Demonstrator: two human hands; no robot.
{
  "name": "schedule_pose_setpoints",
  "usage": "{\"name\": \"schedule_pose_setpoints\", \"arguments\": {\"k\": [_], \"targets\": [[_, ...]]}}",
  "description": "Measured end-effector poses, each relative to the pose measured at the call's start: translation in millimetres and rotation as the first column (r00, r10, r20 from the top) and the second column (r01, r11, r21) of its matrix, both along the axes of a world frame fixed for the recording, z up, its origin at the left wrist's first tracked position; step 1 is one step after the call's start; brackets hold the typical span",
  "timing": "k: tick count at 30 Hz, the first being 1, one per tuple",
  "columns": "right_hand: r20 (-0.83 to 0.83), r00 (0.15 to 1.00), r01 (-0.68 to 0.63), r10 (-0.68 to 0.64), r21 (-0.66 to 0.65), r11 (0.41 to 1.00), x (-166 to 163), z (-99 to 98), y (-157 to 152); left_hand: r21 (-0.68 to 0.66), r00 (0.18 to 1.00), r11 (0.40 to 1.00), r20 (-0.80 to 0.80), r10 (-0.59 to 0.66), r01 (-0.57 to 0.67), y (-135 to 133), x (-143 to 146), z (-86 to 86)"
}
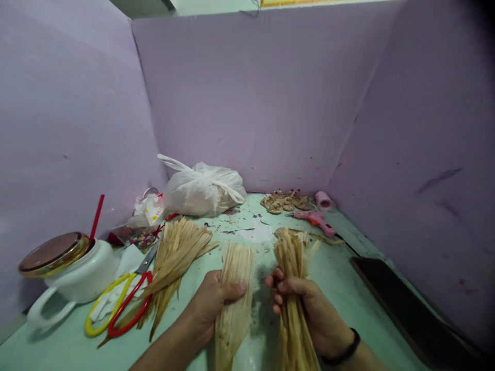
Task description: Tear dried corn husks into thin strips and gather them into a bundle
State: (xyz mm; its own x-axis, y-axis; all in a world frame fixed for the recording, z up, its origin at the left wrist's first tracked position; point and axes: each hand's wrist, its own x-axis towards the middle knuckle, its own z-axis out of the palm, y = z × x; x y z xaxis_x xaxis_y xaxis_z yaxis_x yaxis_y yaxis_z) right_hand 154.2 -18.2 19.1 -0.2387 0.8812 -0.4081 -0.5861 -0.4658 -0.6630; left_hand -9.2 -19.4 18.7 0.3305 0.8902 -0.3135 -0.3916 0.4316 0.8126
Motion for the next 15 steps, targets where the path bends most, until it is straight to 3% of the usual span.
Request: {"name": "schedule_pose_setpoints", "arguments": {"k": [5, 10, 15], "targets": [[0.32, 0.947, -0.069, -0.006, 0.223, 0.972, -15, -9.9, -8, 0.054, 0.995, 0.998, -0.1, -0.026, 0.031, -8, 12, 0.7], [0.475, 0.878, -0.044, -0.054, 0.192, 0.98, -17, -9.2, -8, 0.088, 0.97, 0.996, -0.242, -0.007, 0.029, -8, 14, -1.6], [0.508, 0.856, -0.024, -0.097, 0.226, 0.974, -17, -8.2, -8, 0.065, 0.966, 0.998, -0.254, 0.038, -0.022, -7, 13, -10.4]]}}
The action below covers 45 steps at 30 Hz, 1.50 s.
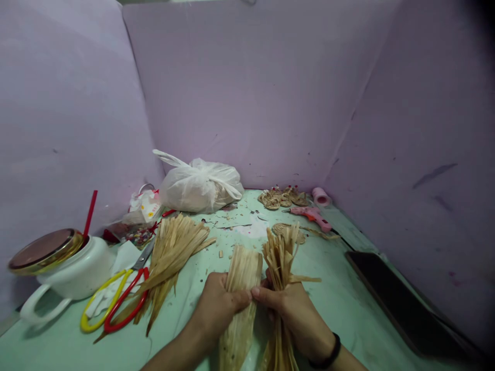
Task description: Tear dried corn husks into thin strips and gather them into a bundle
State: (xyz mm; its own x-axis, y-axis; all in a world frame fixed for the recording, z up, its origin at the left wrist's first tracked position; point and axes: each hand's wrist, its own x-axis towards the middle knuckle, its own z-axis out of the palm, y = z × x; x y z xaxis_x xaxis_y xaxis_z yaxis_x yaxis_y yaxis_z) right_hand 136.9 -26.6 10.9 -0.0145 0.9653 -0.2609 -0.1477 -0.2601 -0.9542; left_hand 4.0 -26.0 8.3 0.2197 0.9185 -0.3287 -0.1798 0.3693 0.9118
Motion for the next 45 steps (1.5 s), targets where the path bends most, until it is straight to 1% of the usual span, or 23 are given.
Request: {"name": "schedule_pose_setpoints", "arguments": {"k": [3, 5, 9, 13, 16, 19, 22, 24, 27, 30, 32, 35, 37, 40, 42, 45], "targets": [[0.024, 1.0, 0.003, -0.003, -0.003, 1.0, -1, 0.9, -1, -0.014, 0.999, 1.0, 0.037, 0.023, -0.023, -1, 3, -2.3], [0.001, 1.0, -0.016, 0.016, 0.0, 1.0, -3, 3.2, -2, -0.018, 0.997, 0.998, 0.055, 0.055, -0.054, -3, 6, 0.1], [-0.179, 0.982, -0.056, 0.063, 0.041, 0.998, -4, 8.6, -6, -0.042, 0.983, 0.995, 0.153, 0.098, -0.093, -7, 10, 7.7], [-0.308, 0.946, -0.085, 0.102, 0.07, 0.994, -5, 7.4, -8, -0.115, 0.953, 0.993, 0.297, 0.065, -0.032, -6, 8, 6.0], [-0.355, 0.926, -0.113, 0.128, 0.061, 0.992, -5, 5.6, -8, -0.155, 0.938, 0.988, 0.344, 0.037, 0.018, -4, 4, 1.5], [-0.361, 0.92, -0.128, 0.151, 0.087, 0.988, -5, 6.3, -8, -0.171, 0.934, 0.985, 0.354, 0.038, 0.025, -3, 2, 0.9], [-0.354, 0.923, -0.13, 0.15, 0.081, 0.988, -4, 6.7, -7, -0.112, 0.936, 0.992, 0.352, -0.008, 0.051, -1, -1, 3.9], [-0.379, 0.918, -0.114, 0.113, 0.021, 0.993, -2, 5.4, -6, -0.084, 0.938, 0.994, 0.344, -0.039, 0.072, 2, -4, 6.0], [-0.448, 0.894, -0.061, 0.013, -0.093, 0.994, 2, 2.1, -2, -0.083, 0.945, 0.994, 0.326, -0.035, 0.065, 6, -9, 7.6], [-0.527, 0.849, -0.079, -0.033, -0.19, 0.979, 5, -0.2, 1, -0.09, 0.953, 0.994, 0.303, -0.023, 0.053, 8, -10, 8.1], [-0.576, 0.817, -0.114, -0.035, -0.221, 0.969, 6, -0.3, 3, -0.087, 0.951, 0.994, 0.306, -0.038, 0.068, 8, -10, 8.4], [-0.639, 0.769, -0.135, -0.038, -0.219, 0.966, 6, 1.1, 4, -0.065, 0.945, 0.995, 0.321, -0.054, 0.079, 7, -10, 8.9], [-0.668, 0.743, -0.145, -0.048, -0.231, 0.962, 9, 2.6, 6, -0.07, 0.948, 0.997, 0.316, -0.021, 0.045, 9, -12, 8.8], [-0.685, 0.722, -0.106, -0.095, -0.247, 0.963, 19, 5.7, 12, -0.099, 0.962, 0.995, 0.269, 0.054, -0.028, 12, -17, 7.8], [-0.685, 0.722, -0.07, -0.1, -0.216, 0.974, 31, 9.0, 17, -0.121, 0.97, 0.991, 0.227, 0.083, -0.056, 16, -21, 7.4], [-0.692, 0.72, -0.058, -0.062, -0.148, 0.987, 51, 17.3, 23, -0.175, 0.969, 0.977, 0.191, 0.157, -0.124, 22, -29, 8.3]]}}
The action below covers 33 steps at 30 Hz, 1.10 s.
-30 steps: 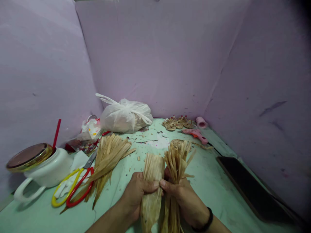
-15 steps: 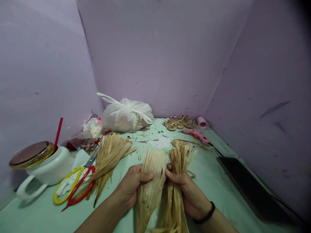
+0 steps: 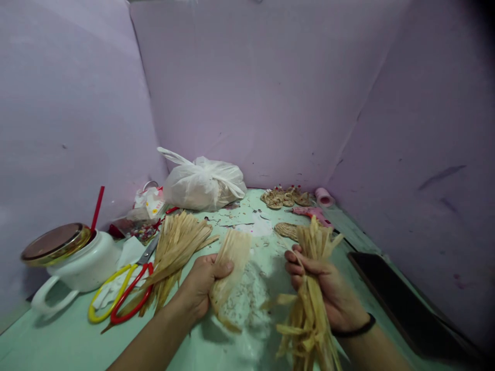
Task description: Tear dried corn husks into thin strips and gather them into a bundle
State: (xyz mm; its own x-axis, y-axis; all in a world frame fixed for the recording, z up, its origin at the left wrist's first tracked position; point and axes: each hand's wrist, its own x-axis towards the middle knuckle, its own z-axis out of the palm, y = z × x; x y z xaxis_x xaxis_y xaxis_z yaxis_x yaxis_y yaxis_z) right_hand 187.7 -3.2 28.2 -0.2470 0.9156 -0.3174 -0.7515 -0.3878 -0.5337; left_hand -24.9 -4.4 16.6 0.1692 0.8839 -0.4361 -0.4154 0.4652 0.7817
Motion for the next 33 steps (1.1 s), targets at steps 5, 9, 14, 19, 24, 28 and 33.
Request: {"name": "schedule_pose_setpoints", "arguments": {"k": [5, 9, 14, 19, 24, 28, 33], "targets": [[-0.007, 0.997, 0.078, -0.078, 0.074, 0.994, 11, 11.1, 2, -0.028, 0.996, 0.996, 0.025, 0.084, -0.083, 4, -5, 3.9], [0.135, 0.99, 0.04, -0.04, 0.002, 0.999, -13, 0.3, -5, 0.038, 1.0, 0.999, 0.007, 0.009, -0.009, -3, 3, 2.6], [0.465, 0.885, 0.012, -0.035, 0.053, 0.999, -45, -20.4, -18, 0.125, 0.998, 0.991, -0.046, -0.043, 0.048, -17, 20, -1.9], [0.574, 0.819, -0.09, 0.015, 0.103, 0.991, -51, -23.1, -24, 0.17, 0.992, 0.979, -0.07, -0.104, 0.115, -25, 29, -0.2], [0.615, 0.788, -0.166, 0.028, 0.168, 0.972, -50, -14.4, -25, 0.158, 0.974, 0.968, -0.15, -0.17, 0.193, -25, 25, 4.1], [0.646, 0.762, -0.183, 0.049, 0.143, 0.973, -50, -12.9, -25, 0.13, 0.974, 0.97, -0.128, -0.187, 0.203, -25, 23, 5.8], [0.644, 0.764, -0.211, 0.046, 0.182, 0.96, -47, -14.2, -25, 0.159, 0.986, 0.973, -0.041, -0.162, 0.166, -26, 26, 6.6]]}}
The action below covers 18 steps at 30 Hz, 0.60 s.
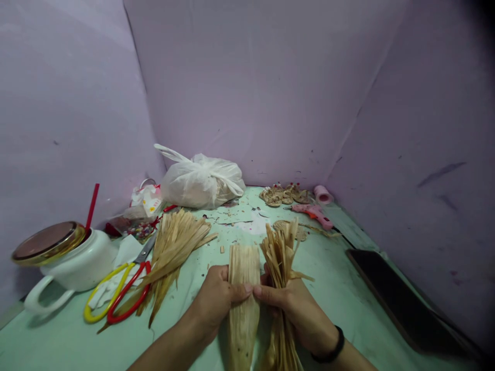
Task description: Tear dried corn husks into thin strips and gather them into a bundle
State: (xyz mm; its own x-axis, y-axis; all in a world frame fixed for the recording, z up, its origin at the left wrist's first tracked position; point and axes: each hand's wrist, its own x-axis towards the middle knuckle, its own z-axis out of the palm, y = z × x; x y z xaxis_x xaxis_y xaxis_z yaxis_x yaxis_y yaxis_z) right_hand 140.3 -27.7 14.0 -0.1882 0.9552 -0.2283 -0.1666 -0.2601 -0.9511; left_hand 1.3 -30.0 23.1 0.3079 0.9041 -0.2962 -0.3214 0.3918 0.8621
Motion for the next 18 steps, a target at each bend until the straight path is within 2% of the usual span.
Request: {"name": "schedule_pose_setpoints", "arguments": {"k": [3, 8, 12, 18], "targets": [[0.042, 0.999, 0.019, -0.02, 0.013, 1.0, 0.8, 1.3, -0.4, 0.003, 1.0, 1.0, -0.03, 0.008, -0.008, 0.2, 0.0, 0.0], [0.143, 0.988, 0.059, -0.064, 0.038, 0.998, -0.3, 3.3, 0.6, 0.043, 0.984, 0.998, -0.173, -0.045, 0.053, 1.2, -3.9, 1.5], [0.124, 0.989, 0.084, -0.084, 0.006, 0.996, -1.5, 4.2, 1.2, 0.086, 0.956, 0.994, -0.29, -0.045, 0.073, 2.9, -6.3, 2.0], [0.104, 0.99, 0.083, -0.092, 0.086, 0.993, -0.6, 2.7, 0.6, 0.119, 0.93, 0.99, -0.367, -0.026, 0.075, 2.8, -4.3, 0.7]]}}
